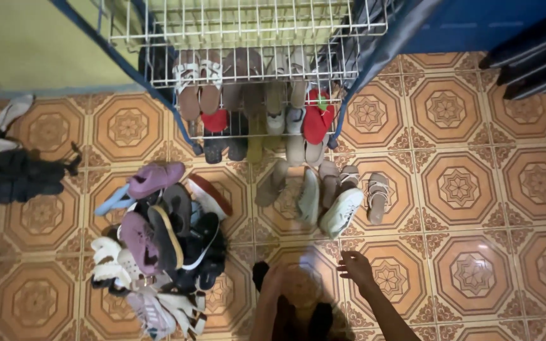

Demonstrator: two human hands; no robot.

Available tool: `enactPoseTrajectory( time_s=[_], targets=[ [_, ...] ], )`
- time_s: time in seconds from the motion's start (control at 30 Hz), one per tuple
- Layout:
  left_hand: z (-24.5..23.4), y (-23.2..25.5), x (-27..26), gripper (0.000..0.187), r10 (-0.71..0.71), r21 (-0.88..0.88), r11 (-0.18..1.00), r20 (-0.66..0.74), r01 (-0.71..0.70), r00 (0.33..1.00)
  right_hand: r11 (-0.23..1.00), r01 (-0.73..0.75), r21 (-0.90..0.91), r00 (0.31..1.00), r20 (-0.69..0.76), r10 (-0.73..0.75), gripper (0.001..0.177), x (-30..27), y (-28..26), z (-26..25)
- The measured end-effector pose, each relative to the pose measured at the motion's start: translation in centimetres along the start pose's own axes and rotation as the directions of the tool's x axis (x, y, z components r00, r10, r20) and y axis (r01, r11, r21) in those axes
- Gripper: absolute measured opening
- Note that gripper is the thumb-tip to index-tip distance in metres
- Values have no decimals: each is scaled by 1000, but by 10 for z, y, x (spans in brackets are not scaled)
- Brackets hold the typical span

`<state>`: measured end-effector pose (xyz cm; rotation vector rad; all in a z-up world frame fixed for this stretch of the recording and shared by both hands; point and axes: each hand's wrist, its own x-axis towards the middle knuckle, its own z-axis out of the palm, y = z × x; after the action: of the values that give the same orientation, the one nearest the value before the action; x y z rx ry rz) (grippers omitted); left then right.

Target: Organize various shoes on a multi-tier wire shoe rack.

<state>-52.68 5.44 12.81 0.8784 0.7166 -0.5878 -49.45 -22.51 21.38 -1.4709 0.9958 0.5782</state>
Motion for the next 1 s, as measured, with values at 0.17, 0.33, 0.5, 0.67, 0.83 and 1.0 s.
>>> enactPoseTrajectory(
  time_s=[0.17, 0.33, 0.5, 0.67, 0.83, 1.0],
  targets=[
    [10, 42, 37, 16, -19, 292, 956, -60, 36, 998, 996, -70, -60, 992, -109, 63, 54, 28, -10, 2],
    [14, 70, 72, 31, 40, 207, 975, 215, -85, 976, 994, -93, 63, 993, -70, 97, 52, 80, -7, 5],
    [5, 81, 132, 27, 71, 63, 993, 318, -96, 945, 988, -67, 140, 998, -9, 69, 49, 136, -40, 15],
    [-11, 97, 211, 24, -51, 37, 998, -38, 53, 998, 992, -35, 117, 998, 60, 28, 47, 227, -73, 24],
    [-30, 179, 296, 40, 112, 195, 976, -92, -93, 989, 983, 18, 181, 998, 51, -28, 34, 311, -117, 54],
    [-89, 232, 410, 39, 315, 233, 926, -47, -297, 948, 913, 115, 392, 964, 177, -198, 24, 495, -69, 68]
  ],
)
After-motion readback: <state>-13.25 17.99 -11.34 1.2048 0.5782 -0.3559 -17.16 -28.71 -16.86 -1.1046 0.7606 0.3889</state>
